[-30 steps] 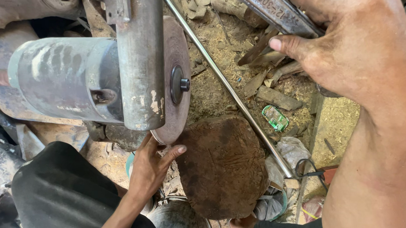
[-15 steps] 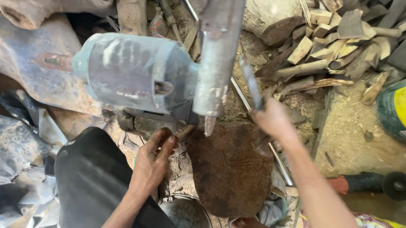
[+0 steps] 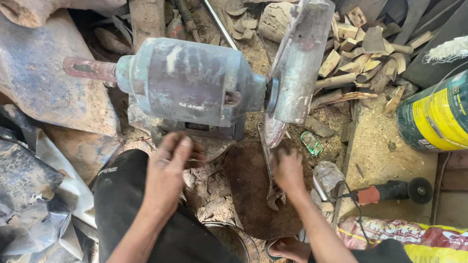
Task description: The person uses a bench grinder to shape a small piece of wood. They hold the wood with both hands and press it against the rotating grinding wheel, rotating the piece to smooth multiple sides. The person briefly pauses to adjust the grinder and then continues shaping the wood.
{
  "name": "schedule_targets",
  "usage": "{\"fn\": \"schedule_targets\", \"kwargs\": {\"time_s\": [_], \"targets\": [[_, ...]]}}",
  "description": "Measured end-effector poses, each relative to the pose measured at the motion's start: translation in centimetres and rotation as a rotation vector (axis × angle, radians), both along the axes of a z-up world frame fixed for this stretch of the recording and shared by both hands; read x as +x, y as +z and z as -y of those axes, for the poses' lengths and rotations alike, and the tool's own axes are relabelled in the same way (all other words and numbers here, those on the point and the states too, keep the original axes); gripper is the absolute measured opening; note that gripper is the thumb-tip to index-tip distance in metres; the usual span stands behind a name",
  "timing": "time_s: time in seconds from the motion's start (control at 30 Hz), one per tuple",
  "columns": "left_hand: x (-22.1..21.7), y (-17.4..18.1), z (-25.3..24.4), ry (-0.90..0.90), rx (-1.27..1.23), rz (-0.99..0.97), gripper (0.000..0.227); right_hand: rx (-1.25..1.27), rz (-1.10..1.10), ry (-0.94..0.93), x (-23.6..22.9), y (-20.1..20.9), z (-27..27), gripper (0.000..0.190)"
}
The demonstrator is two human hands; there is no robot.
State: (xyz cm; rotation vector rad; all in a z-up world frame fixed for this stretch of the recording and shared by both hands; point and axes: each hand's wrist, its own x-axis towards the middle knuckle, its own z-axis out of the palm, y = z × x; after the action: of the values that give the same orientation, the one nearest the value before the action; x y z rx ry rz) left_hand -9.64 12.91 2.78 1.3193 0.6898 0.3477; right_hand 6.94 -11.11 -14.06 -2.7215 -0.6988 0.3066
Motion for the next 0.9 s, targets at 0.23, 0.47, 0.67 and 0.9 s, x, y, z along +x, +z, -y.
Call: {"fn": "schedule_targets", "kwargs": {"time_s": [0.23, 0.47, 0.67, 0.9], "targets": [[1.6, -2.0, -12.1, 0.674, -0.309, 0.435, 0.035, 0.735, -0.203, 0.01, 8.6, 8.3, -3.0, 0.037], [9.9, -4.7, -26.4, 0.712, -0.748, 0.335, 0.036, 1.027, -0.212, 0.117, 10.4, 4.7, -4.5, 0.06], [12.1, -9.6, -27.9, 0.686, -0.724, 0.531, 0.033, 0.996, -0.477, -0.07, 11.5, 6.7, -7.1, 0.052], [8.9, -7.1, -24.7, 0.478, -0.907, 0.815, 0.016, 1.089, -0.716, -0.193, 10.0, 9.2, -6.1, 0.047]]}}
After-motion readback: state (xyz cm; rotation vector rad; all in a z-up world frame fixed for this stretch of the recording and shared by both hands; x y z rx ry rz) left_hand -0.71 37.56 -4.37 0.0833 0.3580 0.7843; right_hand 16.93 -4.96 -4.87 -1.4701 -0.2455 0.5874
